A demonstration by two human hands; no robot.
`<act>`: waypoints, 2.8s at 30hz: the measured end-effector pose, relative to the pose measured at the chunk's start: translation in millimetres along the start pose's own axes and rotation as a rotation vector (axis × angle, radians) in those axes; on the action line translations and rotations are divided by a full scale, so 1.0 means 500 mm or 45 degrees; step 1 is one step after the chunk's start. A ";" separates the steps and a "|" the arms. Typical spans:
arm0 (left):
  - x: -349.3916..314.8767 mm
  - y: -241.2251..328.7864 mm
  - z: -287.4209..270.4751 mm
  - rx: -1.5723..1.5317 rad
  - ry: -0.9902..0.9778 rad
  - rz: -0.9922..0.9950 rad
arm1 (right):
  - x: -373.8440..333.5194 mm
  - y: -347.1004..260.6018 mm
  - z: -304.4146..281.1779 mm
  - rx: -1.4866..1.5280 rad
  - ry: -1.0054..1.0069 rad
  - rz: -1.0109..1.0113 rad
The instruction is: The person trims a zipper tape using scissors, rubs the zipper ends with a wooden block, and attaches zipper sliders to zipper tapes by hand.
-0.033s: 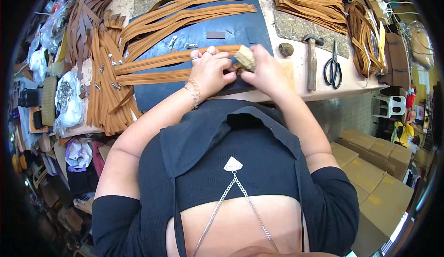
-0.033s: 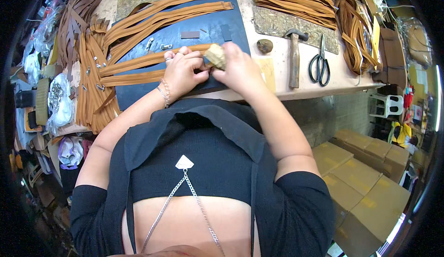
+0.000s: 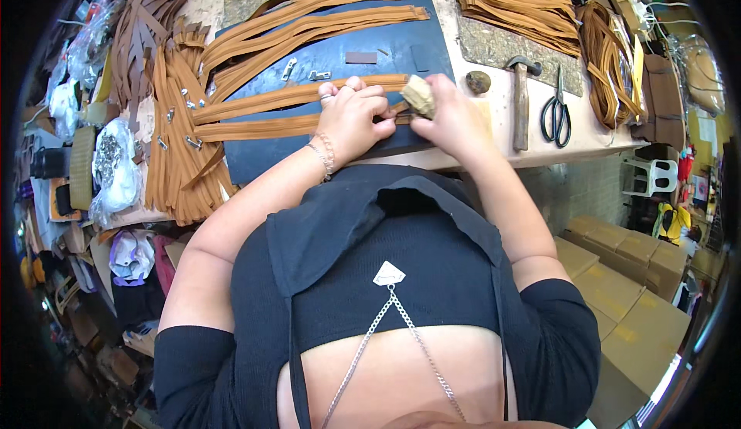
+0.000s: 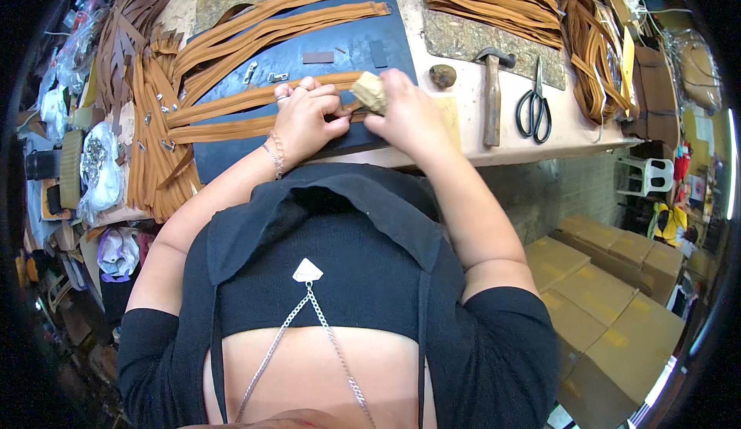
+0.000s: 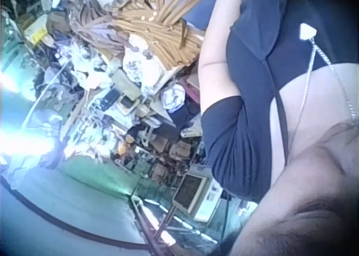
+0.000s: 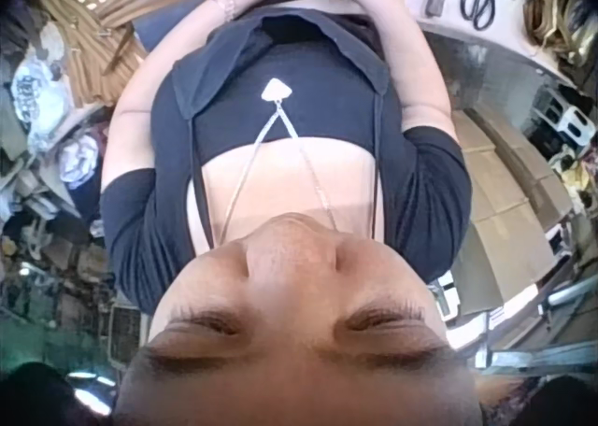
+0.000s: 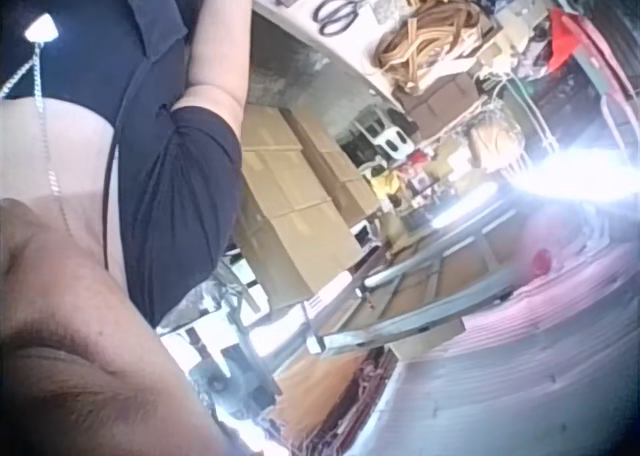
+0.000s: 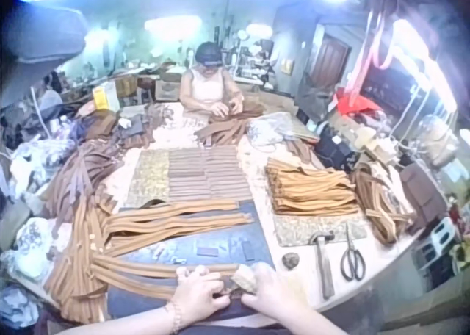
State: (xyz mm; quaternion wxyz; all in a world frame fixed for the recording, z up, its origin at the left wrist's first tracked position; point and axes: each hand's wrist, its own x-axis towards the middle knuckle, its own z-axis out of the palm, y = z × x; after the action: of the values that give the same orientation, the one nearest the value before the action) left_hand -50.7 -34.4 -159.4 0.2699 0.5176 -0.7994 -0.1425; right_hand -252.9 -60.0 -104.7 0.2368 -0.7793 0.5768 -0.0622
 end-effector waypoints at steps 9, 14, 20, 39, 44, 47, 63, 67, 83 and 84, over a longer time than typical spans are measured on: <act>0.001 0.002 0.000 0.024 0.050 0.000 | -0.002 -0.008 0.020 0.063 0.107 -0.157; 0.002 0.000 0.002 0.035 -0.010 -0.037 | -0.014 0.035 -0.023 -0.121 0.111 -0.036; 0.002 0.000 0.009 -0.026 0.098 0.018 | 0.000 -0.010 0.027 -0.007 0.077 -0.180; 0.004 0.000 0.005 0.015 0.026 -0.002 | -0.004 0.014 0.000 0.058 0.176 -0.186; 0.001 -0.004 0.003 -0.002 0.023 -0.003 | 0.001 0.010 0.003 0.107 0.061 -0.060; 0.002 0.001 0.000 0.030 -0.028 -0.032 | -0.001 0.037 -0.017 -0.070 0.050 -0.092; 0.002 -0.002 0.005 -0.070 0.080 0.123 | -0.004 0.005 0.017 0.153 0.118 -0.270; 0.006 0.000 -0.005 -0.026 -0.026 0.065 | -0.011 0.032 0.006 0.124 0.110 -0.201; 0.003 0.000 0.004 -0.044 0.033 0.093 | -0.009 0.034 0.011 0.050 0.157 -0.197; 0.003 -0.001 0.006 -0.056 0.066 0.113 | -0.005 0.021 0.024 0.063 0.148 -0.243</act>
State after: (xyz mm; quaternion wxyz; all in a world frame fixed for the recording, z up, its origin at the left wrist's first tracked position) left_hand -52.7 -36.3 -161.7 0.3079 0.4791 -0.8109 -0.1345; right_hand -258.5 -56.3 -119.2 0.2150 -0.8198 0.5109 -0.1439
